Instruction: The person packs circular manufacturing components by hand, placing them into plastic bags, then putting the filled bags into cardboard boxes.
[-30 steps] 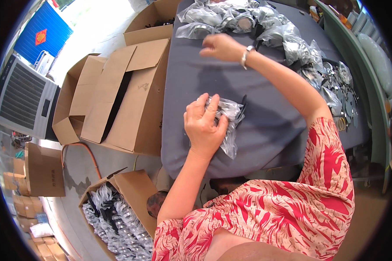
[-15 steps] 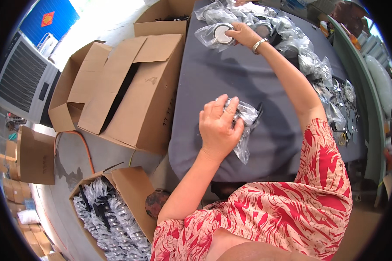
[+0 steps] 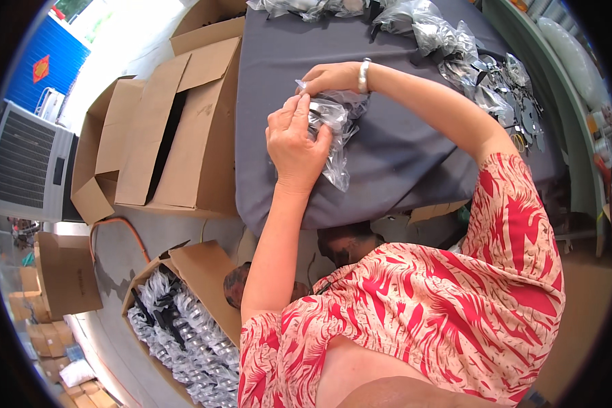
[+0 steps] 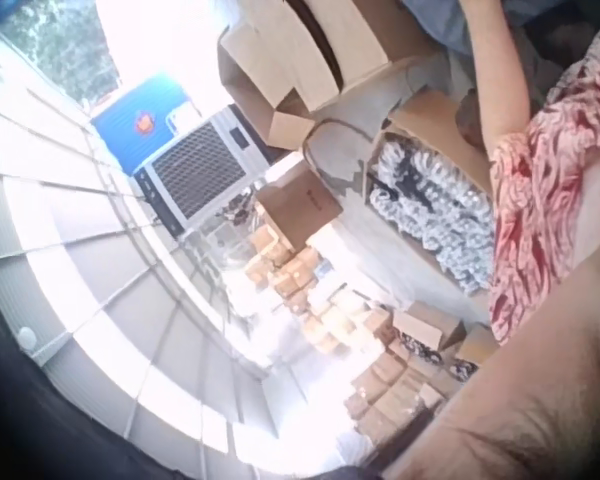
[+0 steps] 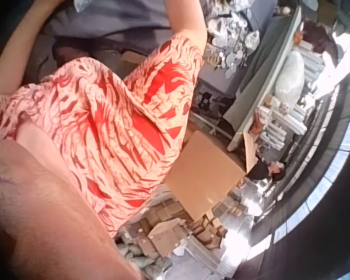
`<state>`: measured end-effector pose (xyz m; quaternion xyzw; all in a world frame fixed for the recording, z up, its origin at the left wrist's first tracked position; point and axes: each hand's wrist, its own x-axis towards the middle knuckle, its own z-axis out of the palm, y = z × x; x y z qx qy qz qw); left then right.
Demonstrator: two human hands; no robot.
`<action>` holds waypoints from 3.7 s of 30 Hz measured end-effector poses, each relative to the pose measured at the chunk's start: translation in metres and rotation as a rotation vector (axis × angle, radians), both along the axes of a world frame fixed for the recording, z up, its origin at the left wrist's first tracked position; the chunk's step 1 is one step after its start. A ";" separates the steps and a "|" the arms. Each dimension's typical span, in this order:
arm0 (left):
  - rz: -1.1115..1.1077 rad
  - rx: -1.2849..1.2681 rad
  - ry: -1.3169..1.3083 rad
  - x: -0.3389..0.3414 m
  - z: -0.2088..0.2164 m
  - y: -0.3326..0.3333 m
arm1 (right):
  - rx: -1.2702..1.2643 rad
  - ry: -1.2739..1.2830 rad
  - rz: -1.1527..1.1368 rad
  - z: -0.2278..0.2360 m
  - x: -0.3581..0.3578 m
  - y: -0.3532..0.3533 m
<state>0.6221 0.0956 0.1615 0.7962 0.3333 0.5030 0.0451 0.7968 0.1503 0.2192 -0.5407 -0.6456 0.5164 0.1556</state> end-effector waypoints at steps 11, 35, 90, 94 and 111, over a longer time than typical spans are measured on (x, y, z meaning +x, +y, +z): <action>-0.005 -0.106 0.228 -0.009 0.015 -0.001 | 0.073 0.428 -0.130 -0.021 -0.001 -0.020; -0.076 -0.102 0.197 -0.011 0.024 -0.005 | 1.115 -1.265 0.127 0.046 0.122 0.133; -0.157 -0.293 -0.155 -0.017 0.009 0.000 | 0.187 0.122 0.192 -0.008 0.018 -0.047; -0.104 -0.219 -0.214 -0.038 0.005 -0.029 | 0.164 0.147 0.201 -0.005 -0.005 -0.069; 0.542 -0.012 -0.284 -0.258 0.009 -0.176 | 0.241 0.141 0.795 0.016 -0.277 -0.102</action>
